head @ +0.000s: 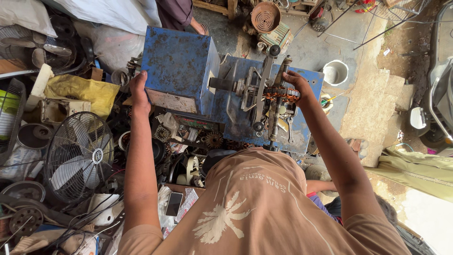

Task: The person winds copper wire onto a fan motor core using a manual winding machine, turning the handle and guiding the wire by hand.

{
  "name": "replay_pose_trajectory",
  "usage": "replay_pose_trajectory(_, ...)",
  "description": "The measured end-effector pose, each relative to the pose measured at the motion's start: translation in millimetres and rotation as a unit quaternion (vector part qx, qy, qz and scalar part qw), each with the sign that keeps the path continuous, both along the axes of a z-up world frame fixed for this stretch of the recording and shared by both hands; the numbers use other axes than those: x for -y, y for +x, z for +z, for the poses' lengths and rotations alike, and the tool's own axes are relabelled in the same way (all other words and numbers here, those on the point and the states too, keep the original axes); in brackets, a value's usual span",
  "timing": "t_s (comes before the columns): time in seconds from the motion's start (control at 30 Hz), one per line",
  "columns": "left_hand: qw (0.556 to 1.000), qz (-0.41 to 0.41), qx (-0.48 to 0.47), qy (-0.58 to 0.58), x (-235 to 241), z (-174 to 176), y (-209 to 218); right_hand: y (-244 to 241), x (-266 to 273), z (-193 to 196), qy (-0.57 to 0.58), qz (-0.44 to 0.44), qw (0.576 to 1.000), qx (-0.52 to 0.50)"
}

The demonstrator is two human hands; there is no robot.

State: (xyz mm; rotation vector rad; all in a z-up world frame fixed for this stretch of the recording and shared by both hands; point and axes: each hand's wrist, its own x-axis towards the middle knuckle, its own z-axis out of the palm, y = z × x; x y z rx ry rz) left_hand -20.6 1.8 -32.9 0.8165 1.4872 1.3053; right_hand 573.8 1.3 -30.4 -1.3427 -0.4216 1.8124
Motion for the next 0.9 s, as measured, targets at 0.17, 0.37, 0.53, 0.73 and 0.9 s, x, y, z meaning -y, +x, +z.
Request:
replay_pose_trajectory(0.17,1.0,0.007,-0.028,-0.01,-2.9,-7.3,-3.2,-2.7,-0.5,7.1,-0.016,0.004,0.999,0.036)
replay_pose_trajectory(0.37,1.0,0.017,-0.012,-0.023,-3.9,-27.1,-15.1,-1.0,0.7,5.7,0.004,0.016,1.0,0.018)
replay_pose_trajectory(0.53,0.999,0.033,0.02,-0.039,0.6,-34.9,-19.8,3.9,0.6,-3.7,-0.001,0.014,0.999,0.036)
replay_pose_trajectory(0.73,0.998,0.034,0.046,-0.014,1.3,-37.6,-21.9,3.5,-3.8,-8.0,-0.026,0.004,0.999,0.021)
replay_pose_trajectory(0.9,0.997,0.036,0.063,-0.012,1.3,-48.4,-27.6,7.3,-6.6,-19.4,0.0,0.006,1.0,0.008)
